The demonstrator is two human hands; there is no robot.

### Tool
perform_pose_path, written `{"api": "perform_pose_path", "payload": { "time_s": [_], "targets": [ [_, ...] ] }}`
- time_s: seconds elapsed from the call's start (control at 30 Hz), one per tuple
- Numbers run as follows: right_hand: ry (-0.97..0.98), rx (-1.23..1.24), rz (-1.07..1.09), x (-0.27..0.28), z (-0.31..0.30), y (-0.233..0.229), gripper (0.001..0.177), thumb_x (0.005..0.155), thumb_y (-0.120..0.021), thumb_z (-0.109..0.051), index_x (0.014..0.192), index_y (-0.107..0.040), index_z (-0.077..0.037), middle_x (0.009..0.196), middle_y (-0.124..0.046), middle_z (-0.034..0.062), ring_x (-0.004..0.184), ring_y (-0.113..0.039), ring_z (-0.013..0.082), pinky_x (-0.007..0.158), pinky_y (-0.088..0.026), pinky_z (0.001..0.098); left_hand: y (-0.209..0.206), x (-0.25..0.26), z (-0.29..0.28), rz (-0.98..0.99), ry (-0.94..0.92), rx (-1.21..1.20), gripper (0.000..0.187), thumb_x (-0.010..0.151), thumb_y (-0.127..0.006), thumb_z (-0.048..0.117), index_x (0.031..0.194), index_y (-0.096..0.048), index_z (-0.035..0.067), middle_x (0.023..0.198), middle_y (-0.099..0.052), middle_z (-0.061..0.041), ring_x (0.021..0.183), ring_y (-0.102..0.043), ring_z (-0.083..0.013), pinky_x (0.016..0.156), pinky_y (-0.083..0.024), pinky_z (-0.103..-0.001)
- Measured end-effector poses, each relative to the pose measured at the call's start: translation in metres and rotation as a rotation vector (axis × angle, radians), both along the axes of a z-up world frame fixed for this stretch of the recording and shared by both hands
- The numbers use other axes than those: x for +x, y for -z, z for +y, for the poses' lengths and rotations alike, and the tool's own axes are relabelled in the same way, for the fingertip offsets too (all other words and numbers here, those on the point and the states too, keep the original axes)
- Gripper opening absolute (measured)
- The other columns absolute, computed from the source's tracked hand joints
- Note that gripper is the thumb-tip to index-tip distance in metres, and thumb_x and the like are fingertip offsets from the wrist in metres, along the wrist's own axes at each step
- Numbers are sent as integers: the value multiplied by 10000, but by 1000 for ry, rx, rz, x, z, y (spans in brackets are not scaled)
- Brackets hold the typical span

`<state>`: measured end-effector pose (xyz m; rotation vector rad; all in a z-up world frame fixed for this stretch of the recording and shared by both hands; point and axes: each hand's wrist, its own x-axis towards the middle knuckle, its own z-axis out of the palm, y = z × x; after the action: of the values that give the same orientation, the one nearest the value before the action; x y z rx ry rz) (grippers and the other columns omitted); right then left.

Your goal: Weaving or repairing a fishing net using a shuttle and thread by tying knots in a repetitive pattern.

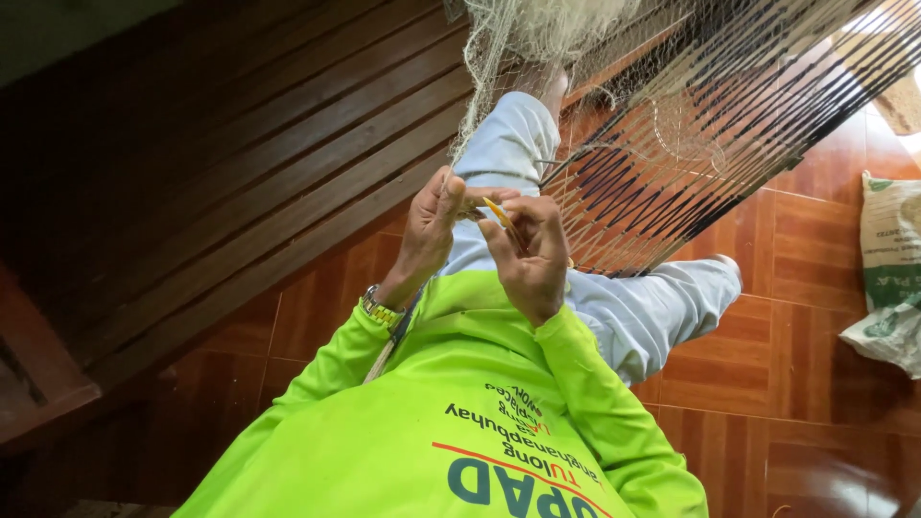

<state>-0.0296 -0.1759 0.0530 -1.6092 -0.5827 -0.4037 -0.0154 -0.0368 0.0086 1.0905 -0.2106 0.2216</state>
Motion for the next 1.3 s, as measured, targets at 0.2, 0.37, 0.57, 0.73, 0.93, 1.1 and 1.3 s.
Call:
{"api": "perform_pose_path", "payload": {
  "time_s": [0.2,0.37,0.57,0.73,0.93,1.1,1.3],
  "targets": [
    [143,90,-5,-1,6,16,271,922,-811,-42,1040,-568,-13,889,-480,56,613,-483,54,538,-466,210,-54,-20,-3,-13,-76,115,303,1115,-486,379,947,-537,131,1018,-805,-89,753,-627,-25,733,-495,-167],
    [278,74,-73,-2,8,3,200,891,-841,-79,996,-673,-53,822,-537,46,625,-515,93,544,-482,242,-58,-21,-5,-30,-127,255,308,1105,-521,308,861,-536,121,917,-783,-76,662,-539,-72,697,-466,-210],
    [338,72,-208,5,9,-6,201,853,-853,-73,1010,-727,-64,779,-632,48,616,-560,125,576,-522,253,7,-5,-1,-75,-134,247,394,1122,-457,426,882,-534,123,963,-781,-70,734,-561,-54,729,-462,-222],
    [286,56,-230,1,8,-35,128,902,-791,-57,1014,-729,-66,909,-729,83,795,-701,208,692,-602,291,10,-2,1,-102,-149,241,345,1126,-479,373,901,-462,112,978,-758,-95,770,-585,-74,746,-506,-254],
    [401,-72,-210,0,3,-40,113,963,-733,-221,961,-690,-117,983,-610,9,1026,-518,203,984,-419,364,-12,-11,-8,-95,-72,138,348,1118,-509,352,926,-444,68,1055,-744,-239,834,-692,-203,740,-537,-292],
    [326,131,-200,5,4,-61,180,1044,-604,-248,1043,-580,-70,1084,-496,92,1057,-471,199,966,-423,373,-28,-7,-11,-192,83,22,256,1078,-547,254,986,-361,105,1182,-701,-342,1082,-710,-321,814,-529,-306],
    [424,197,-285,14,-8,-81,214,1060,-510,-270,989,-492,-69,969,-555,99,1018,-485,212,927,-417,364,-28,-9,1,-168,138,-13,276,1095,-428,361,977,-284,157,1216,-693,-350,1081,-690,-257,804,-509,-265]
  ]
}}
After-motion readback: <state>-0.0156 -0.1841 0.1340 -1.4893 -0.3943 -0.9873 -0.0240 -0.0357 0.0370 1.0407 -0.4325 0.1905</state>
